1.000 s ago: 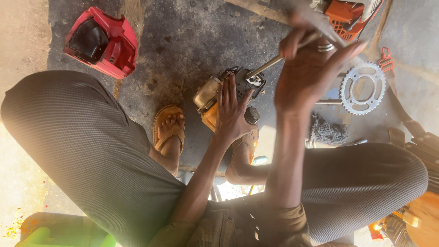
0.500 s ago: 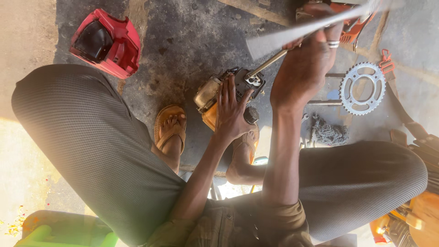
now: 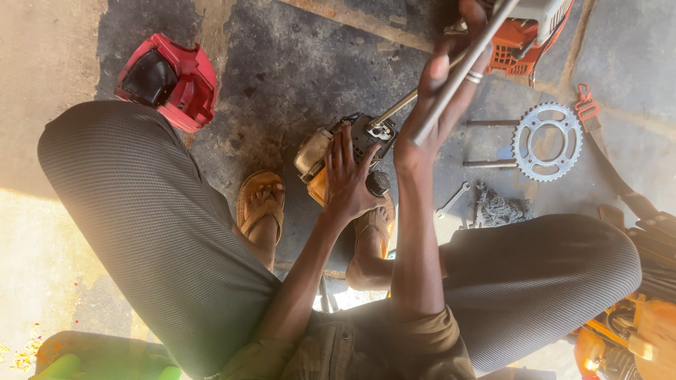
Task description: The person sits on the floor and uses a T-handle wrench to loosen and remove bolts from a small engine. They remove the top cover and then use a screwdriver to adjust internal components.
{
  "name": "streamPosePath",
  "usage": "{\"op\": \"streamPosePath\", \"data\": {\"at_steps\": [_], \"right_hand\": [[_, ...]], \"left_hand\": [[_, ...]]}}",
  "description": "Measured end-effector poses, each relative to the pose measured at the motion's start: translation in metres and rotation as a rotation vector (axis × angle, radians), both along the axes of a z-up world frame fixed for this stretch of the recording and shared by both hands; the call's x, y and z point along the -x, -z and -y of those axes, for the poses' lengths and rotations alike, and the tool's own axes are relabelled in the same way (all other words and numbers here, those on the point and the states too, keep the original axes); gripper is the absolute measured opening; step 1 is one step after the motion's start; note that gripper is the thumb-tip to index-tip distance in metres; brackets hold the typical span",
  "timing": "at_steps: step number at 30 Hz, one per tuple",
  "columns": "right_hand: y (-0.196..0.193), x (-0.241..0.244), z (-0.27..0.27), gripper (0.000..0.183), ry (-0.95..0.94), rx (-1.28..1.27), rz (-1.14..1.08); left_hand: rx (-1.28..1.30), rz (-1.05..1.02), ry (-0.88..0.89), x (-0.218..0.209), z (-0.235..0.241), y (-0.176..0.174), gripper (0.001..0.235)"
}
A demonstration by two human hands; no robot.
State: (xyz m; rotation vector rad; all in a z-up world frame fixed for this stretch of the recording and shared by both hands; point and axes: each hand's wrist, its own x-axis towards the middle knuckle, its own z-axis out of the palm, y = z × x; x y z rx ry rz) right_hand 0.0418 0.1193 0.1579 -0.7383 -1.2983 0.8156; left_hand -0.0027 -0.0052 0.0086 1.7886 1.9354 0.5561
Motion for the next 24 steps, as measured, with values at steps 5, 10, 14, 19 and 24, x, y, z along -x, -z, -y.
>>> {"op": "streamPosePath", "data": {"at_steps": [5,10,14,19,24], "right_hand": [[-0.012,-0.033,-0.003,0.045,-0.507,0.253,-0.289],[-0.002,-0.022,-0.002,0.044,-0.403,0.292,-0.321],[0.004,-0.015,-0.005,0.032,-0.323,0.323,-0.424],[-0.004,-0.008,0.001,0.032,-0.260,0.159,-0.287],[-0.018,-0.010,0.009,0.030,-0.267,0.191,-0.221]], "left_hand": [[0.015,-0.026,0.004,0.000,-0.001,0.001,0.122],[-0.043,-0.029,-0.013,-0.001,0.001,0.003,0.124],[-0.011,-0.013,-0.001,0.001,0.004,0.001,0.124],[-0.026,-0.040,0.006,0.003,0.004,0.001,0.122],[-0.017,-0.008,-0.003,0.001,0.003,-0.002,0.121]]}}
